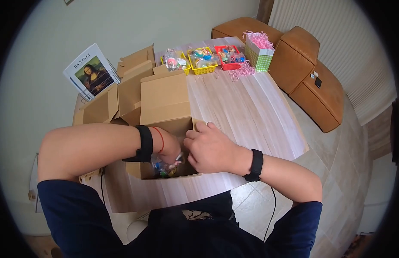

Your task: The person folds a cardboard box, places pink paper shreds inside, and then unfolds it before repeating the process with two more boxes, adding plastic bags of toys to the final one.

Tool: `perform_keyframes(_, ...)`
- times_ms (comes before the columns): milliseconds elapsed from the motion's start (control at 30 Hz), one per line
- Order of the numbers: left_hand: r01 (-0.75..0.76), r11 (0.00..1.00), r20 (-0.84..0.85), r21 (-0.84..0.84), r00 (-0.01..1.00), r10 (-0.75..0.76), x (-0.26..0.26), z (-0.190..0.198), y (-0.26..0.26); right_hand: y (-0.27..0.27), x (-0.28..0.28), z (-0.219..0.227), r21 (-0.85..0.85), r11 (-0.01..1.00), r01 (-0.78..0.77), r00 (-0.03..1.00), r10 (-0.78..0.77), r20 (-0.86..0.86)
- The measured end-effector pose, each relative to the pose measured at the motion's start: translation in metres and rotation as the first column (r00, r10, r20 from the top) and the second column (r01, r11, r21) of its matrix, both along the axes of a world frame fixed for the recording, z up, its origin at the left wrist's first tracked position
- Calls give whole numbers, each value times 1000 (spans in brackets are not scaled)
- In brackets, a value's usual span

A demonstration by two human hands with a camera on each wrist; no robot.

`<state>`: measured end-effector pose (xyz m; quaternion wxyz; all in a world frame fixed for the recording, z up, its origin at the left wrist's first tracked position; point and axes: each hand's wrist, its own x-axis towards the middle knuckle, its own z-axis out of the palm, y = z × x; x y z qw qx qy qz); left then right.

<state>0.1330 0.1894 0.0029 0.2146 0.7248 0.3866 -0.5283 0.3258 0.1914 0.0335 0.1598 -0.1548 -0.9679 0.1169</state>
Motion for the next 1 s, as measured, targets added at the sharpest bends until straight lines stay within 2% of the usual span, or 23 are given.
perform_keyframes(133, -48, 980, -111, -194, 993, 27, 8, -11, -1, -1, 0, -1, 10, 1000, 14, 1000, -14, -3)
perform_keyframes(233, -210, 939, -67, -272, 978, 199, 14, 0, -1, -3, 1, 2, -7, 1000, 18, 1000, -18, 4)
perform_keyframes(333, 111, 974, -81, -199, 988, -129, 11, -16, -9, -3, 1, 0, -11, 1000, 25, 1000, -25, -1)
perform_keyframes(433, 210, 960, -117, -186, 965, -234, 4, -30, -11, -4, 2, -1, -1, 999, 32, 999, -32, -12)
perform_keyframes(533, 234, 936, 22, -262, 971, -236, -8, -37, -3, -4, 4, 3, -15, 999, 30, 999, -29, 40)
perform_keyframes(633, 258, 947, 5, -191, 965, -262, -7, -43, -1, -4, 3, 2, -24, 999, 30, 999, -29, 47)
perform_keyframes(700, 263, 954, 83, -141, 964, -253, -9, -35, 4, -3, 2, -2, -22, 999, 24, 1000, -23, 5)
perform_keyframes(800, 168, 985, 317, -29, 936, -150, -17, -27, 16, -2, 2, -5, -39, 999, 16, 1000, -17, -15)
perform_keyframes(867, 83, 996, 508, 15, 858, -79, -20, -24, 22, -2, 2, -5, -51, 999, 15, 1000, -15, -7)
perform_keyframes(933, 22, 1000, 681, 22, 731, -31, -24, -25, 24, -2, 1, -3, -61, 998, 15, 1000, -15, 8)
perform_keyframes(1000, -46, 998, 625, 31, 780, 17, -23, -32, 17, -2, 0, -1, -67, 998, 14, 1000, -13, 15)
